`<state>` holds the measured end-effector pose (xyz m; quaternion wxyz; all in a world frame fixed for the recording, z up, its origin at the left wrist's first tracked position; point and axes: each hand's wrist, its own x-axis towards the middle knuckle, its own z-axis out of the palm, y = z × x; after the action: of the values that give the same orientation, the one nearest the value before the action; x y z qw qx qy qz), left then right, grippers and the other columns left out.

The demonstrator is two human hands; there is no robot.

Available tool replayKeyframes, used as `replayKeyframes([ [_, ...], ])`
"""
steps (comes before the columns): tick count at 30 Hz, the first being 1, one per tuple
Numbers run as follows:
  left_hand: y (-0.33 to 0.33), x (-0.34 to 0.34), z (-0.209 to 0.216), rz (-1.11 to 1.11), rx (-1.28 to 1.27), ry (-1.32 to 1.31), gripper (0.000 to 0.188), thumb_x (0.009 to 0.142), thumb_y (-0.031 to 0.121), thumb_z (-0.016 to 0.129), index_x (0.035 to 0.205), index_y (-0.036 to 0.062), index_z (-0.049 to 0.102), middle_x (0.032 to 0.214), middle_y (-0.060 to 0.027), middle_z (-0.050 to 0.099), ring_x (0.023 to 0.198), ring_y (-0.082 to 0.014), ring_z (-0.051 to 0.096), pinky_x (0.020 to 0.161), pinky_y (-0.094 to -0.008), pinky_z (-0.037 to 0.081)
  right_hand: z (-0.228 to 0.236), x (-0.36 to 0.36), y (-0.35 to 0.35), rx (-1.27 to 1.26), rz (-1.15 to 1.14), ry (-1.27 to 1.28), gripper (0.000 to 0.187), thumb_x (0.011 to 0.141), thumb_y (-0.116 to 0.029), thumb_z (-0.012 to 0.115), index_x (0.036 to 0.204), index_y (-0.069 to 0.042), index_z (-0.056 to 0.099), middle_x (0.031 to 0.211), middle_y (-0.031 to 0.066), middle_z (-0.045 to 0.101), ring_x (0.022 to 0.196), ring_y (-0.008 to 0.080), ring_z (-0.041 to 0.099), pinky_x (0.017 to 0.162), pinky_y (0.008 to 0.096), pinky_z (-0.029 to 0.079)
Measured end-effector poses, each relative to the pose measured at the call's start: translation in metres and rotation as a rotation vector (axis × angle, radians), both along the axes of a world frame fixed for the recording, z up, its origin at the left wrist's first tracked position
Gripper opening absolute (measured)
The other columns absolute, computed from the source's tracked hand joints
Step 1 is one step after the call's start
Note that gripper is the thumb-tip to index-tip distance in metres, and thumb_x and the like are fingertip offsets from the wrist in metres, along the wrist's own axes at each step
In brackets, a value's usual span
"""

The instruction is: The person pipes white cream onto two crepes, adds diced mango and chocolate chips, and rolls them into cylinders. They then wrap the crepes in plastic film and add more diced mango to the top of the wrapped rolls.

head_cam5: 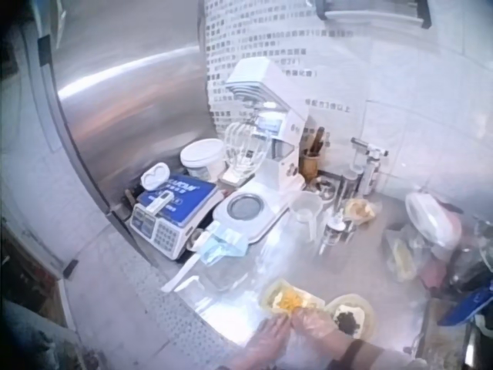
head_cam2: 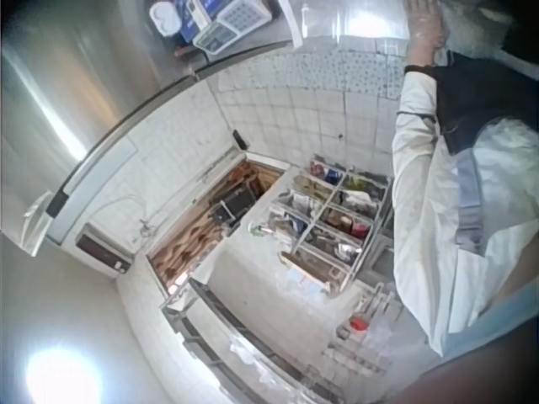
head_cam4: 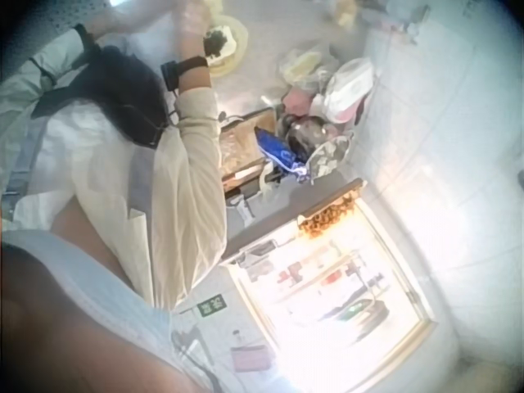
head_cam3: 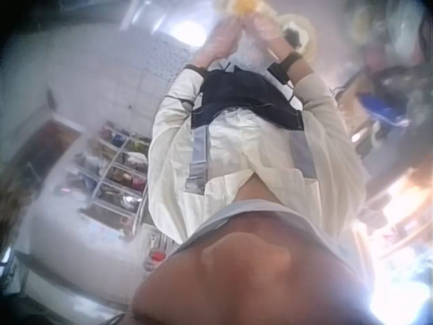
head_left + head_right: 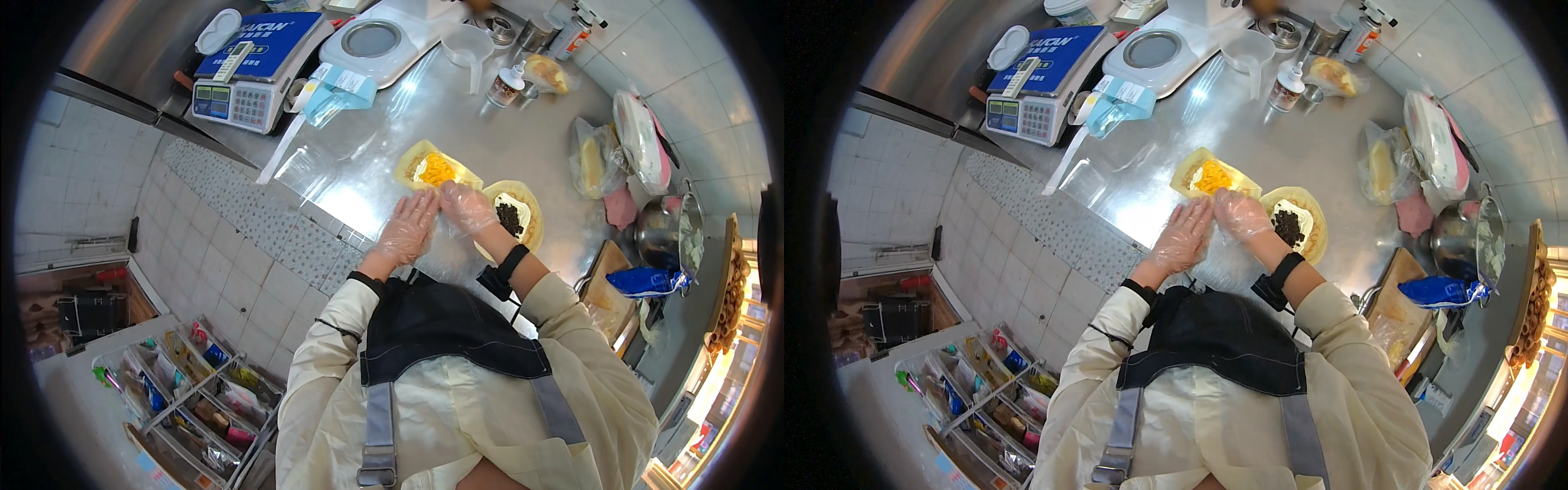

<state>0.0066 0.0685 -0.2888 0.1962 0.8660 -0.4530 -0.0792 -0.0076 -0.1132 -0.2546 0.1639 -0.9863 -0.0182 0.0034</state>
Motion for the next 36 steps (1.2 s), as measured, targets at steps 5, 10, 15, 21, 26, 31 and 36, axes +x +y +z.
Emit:
replayKeyframes([
  [5, -0.001, -0.002, -0.002, 0.035, 0.025, -0.129, 0.059, 0.088, 0.018, 0.046, 0.143, 0.004, 0.03, 0.149, -0.0143, 0.029, 0.138, -0.0283, 0.027, 0.113, -0.0477, 0.018, 0.048, 0.014, -0.028, 0.14, -0.132, 0.159, 0.032, 0.092, -0.031, 0.045, 0.092, -0.004, 0.062, 0.091, 0.0207, 0.065, 0.08, 0.0419, 0.062, 0.073, 0.0468, 0.051],
  [10, -0.01, 0.0, 0.002, 0.072, -0.057, -0.208, 0.051, 0.087, 0.017, 0.047, 0.135, 0.003, 0.041, 0.141, -0.0144, 0.039, 0.131, -0.0286, 0.036, 0.108, -0.0472, 0.027, 0.054, 0.053, -0.079, 0.136, -0.198, 0.349, 0.035, 0.091, -0.036, 0.046, 0.093, -0.005, 0.062, 0.09, 0.0217, 0.064, 0.087, 0.0396, 0.061, 0.077, 0.0447, 0.049],
  [15, -0.023, -0.007, 0.004, 0.075, -0.069, -0.174, 0.041, 0.083, 0.017, 0.051, 0.121, 0.0009, 0.053, 0.112, -0.0124, 0.054, 0.104, -0.0271, 0.053, 0.087, -0.0412, 0.044, 0.023, 0.06, -0.092, -0.138, 0.021, 0.4, 0.031, 0.088, -0.034, 0.049, 0.092, -0.006, 0.063, 0.092, 0.0197, 0.065, 0.088, 0.0387, 0.06, 0.076, 0.0437, 0.048],
  [21, -0.046, -0.012, -0.014, 0.113, -0.172, -0.231, 0.034, 0.081, 0.021, 0.061, 0.108, 0.0003, 0.056, 0.09, -0.011, 0.055, 0.083, -0.0259, 0.059, 0.069, -0.0363, 0.049, -0.017, 0.066, -0.091, -0.22, 0.147, 0.5, 0.029, 0.085, -0.03, 0.049, 0.092, -0.006, 0.064, 0.093, 0.0208, 0.064, 0.089, 0.0399, 0.059, 0.078, 0.0462, 0.048],
  [26, -0.047, -0.017, -0.013, 0.091, -0.243, -0.177, 0.03, 0.083, 0.028, 0.06, 0.1, 0.003, 0.059, 0.088, -0.0104, 0.056, 0.083, -0.0254, 0.059, 0.068, -0.0369, 0.051, -0.028, 0.067, -0.085, -0.097, 0.002, 0.43, 0.029, 0.087, -0.027, 0.05, 0.084, -0.003, 0.066, 0.096, 0.0199, 0.064, 0.085, 0.0369, 0.062, 0.078, 0.0444, 0.049],
  [31, -0.055, -0.016, -0.01, 0.122, -0.235, -0.118, 0.027, 0.08, 0.026, 0.064, 0.096, 0.0051, 0.058, 0.083, -0.0095, 0.056, 0.072, -0.0279, 0.06, 0.061, -0.04, 0.049, -0.034, 0.076, -0.091, 0.41, -0.071, 0.512, 0.026, 0.083, -0.029, 0.06, 0.09, -0.005, 0.068, 0.097, 0.0132, 0.064, 0.09, 0.0302, 0.061, 0.086, 0.0395, 0.047],
  [36, -0.065, -0.006, 0.004, 0.515, -0.366, 0.206, 0.017, 0.079, 0.019, 0.065, 0.087, 0.0044, 0.062, 0.075, -0.0098, 0.06, 0.066, -0.027, 0.06, 0.061, -0.0379, 0.049, -0.054, 0.086, -0.106, 0.529, 0.068, 0.503, 0.025, 0.081, -0.029, 0.063, 0.093, -0.008, 0.069, 0.097, 0.0092, 0.064, 0.104, 0.0253, 0.056, 0.086, 0.037, 0.047],
])
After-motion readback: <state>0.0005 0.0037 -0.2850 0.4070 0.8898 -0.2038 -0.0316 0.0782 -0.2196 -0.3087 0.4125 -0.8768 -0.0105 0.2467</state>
